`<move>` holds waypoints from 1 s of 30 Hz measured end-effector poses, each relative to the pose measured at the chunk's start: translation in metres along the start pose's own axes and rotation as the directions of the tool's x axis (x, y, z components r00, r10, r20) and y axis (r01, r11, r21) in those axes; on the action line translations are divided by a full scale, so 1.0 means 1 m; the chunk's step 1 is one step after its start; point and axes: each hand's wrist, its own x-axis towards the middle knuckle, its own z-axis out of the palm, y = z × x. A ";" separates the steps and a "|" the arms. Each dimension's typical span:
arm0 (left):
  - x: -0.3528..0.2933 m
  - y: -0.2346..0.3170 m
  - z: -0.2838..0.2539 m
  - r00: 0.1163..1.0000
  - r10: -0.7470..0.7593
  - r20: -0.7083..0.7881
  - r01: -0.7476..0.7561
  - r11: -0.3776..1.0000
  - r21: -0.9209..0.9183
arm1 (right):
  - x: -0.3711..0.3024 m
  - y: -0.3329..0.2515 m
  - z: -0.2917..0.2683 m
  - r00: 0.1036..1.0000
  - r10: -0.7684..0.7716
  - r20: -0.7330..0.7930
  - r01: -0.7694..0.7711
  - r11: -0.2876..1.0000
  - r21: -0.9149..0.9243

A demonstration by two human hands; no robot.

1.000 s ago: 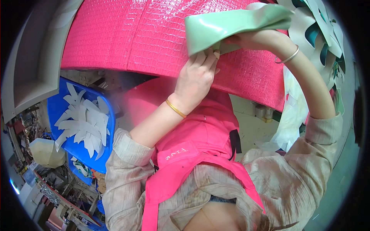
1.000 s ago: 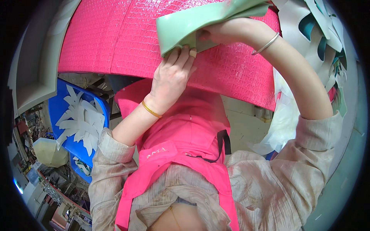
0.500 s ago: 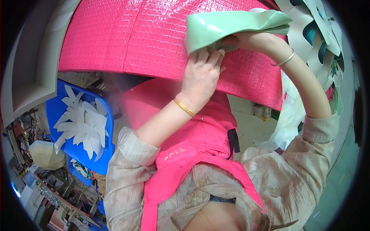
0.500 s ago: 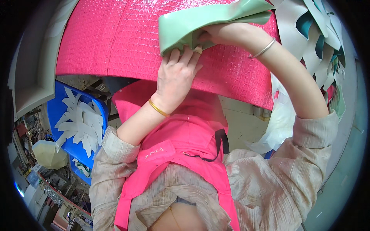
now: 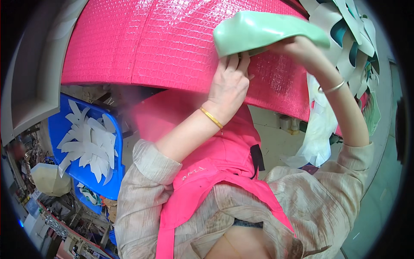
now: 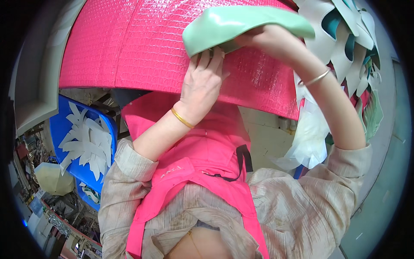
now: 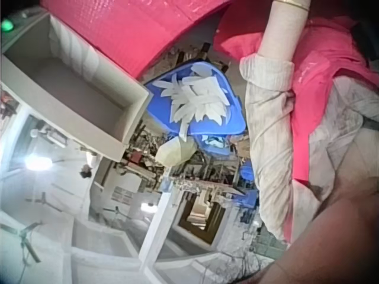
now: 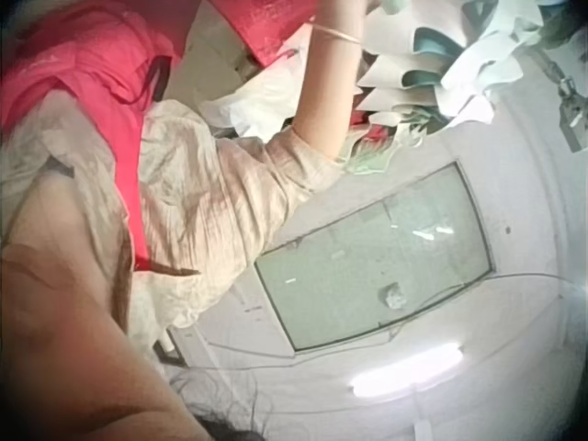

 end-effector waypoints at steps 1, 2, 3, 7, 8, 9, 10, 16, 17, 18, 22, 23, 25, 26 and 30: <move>0.001 0.000 0.000 0.999 0.021 0.024 -0.021 1.000 0.008 | 0.000 0.001 -0.006 1.000 0.026 0.011 -0.026 0.999 0.025; 0.002 0.002 -0.001 1.000 0.021 0.023 -0.022 0.999 0.024 | -0.006 0.000 -0.001 0.999 -0.014 0.029 0.020 0.970 -0.244; 0.002 0.003 0.000 1.000 0.008 0.024 -0.009 0.999 0.033 | -0.010 -0.001 0.009 0.997 -0.048 0.054 0.069 0.870 -0.489; 0.001 0.005 0.005 0.999 -0.023 0.030 0.021 0.998 0.063 | 0.003 -0.002 0.023 0.606 -0.628 0.488 0.435 -0.252 -0.864; 0.000 0.005 0.005 0.999 -0.029 0.031 0.026 0.997 0.074 | 0.009 -0.001 0.021 0.634 -0.632 0.445 0.482 -0.127 -0.867; 0.001 0.005 0.003 0.999 -0.036 0.035 0.033 0.996 0.080 | 0.014 -0.011 0.018 0.771 -0.479 0.420 0.458 -0.041 -0.888; 0.002 0.007 0.001 0.999 -0.032 0.039 0.028 0.996 0.083 | 0.021 0.002 0.014 0.830 -0.458 0.318 0.434 0.174 -0.884; 0.003 0.008 0.000 0.998 -0.037 0.057 0.033 0.997 0.076 | 0.046 -0.009 -0.005 0.962 -0.029 0.271 0.219 0.670 -0.709; 0.003 0.007 0.001 0.998 -0.041 0.052 0.037 0.997 0.073 | 0.048 -0.004 -0.002 0.954 -0.097 0.285 0.270 0.693 -0.668; 0.004 0.007 0.001 0.998 -0.038 0.043 0.035 0.997 0.065 | 0.048 0.002 0.003 0.944 -0.160 0.289 0.313 0.711 -0.629; 0.002 0.004 0.001 0.999 -0.016 0.037 0.014 0.998 0.055 | 0.051 0.009 0.004 0.909 -0.265 0.322 0.415 0.663 -0.623; 0.002 0.003 0.001 1.000 -0.005 0.020 0.004 1.000 0.030 | 0.052 0.012 0.003 0.894 -0.288 0.342 0.446 0.616 -0.649; 0.000 -0.004 0.002 1.000 -0.003 -0.005 0.002 1.000 -0.026 | 0.052 0.008 0.006 0.907 -0.242 0.345 0.421 0.565 -0.710; -0.001 -0.008 0.003 1.000 -0.006 -0.019 0.004 0.998 -0.064 | 0.052 0.006 0.007 0.913 -0.219 0.345 0.408 0.537 -0.739; 0.000 -0.010 0.003 0.998 -0.054 -0.033 0.048 0.986 -0.158 | 0.054 0.028 0.012 0.877 -0.391 0.280 0.441 0.423 -0.791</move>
